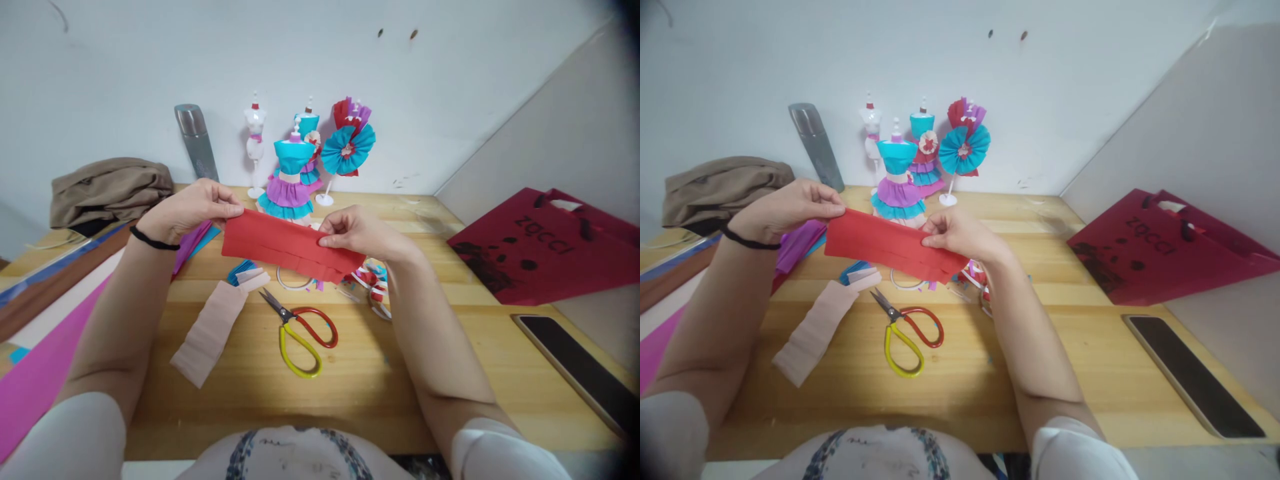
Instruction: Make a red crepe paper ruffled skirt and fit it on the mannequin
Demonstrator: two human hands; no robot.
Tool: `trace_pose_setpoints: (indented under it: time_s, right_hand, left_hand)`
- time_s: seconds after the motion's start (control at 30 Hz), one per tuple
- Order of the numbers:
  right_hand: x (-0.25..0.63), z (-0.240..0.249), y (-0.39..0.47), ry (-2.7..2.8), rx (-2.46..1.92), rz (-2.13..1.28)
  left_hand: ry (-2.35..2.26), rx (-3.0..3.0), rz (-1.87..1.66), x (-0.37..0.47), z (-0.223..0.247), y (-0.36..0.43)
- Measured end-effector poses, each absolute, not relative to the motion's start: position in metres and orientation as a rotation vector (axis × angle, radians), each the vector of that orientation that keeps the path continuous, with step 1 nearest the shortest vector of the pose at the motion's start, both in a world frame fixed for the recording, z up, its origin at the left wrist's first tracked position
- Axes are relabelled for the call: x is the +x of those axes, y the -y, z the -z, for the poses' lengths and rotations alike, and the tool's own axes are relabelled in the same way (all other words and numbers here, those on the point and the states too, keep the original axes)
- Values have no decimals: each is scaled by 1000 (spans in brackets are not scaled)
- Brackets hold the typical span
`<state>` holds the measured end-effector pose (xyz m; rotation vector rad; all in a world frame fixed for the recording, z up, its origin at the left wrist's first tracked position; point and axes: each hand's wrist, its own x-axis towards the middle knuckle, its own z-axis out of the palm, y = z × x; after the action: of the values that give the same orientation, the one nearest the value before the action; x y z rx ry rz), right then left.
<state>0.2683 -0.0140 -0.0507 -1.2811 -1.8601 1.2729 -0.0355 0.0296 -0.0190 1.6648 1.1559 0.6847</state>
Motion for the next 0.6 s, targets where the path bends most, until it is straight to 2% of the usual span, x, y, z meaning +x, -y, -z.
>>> trace_pose_setpoints:
  time_s: [0.6]
  right_hand:
    - [267, 52, 12, 1929, -1246, -1251]
  left_hand:
    - [-1164, 1722, -634, -42, 21, -34]
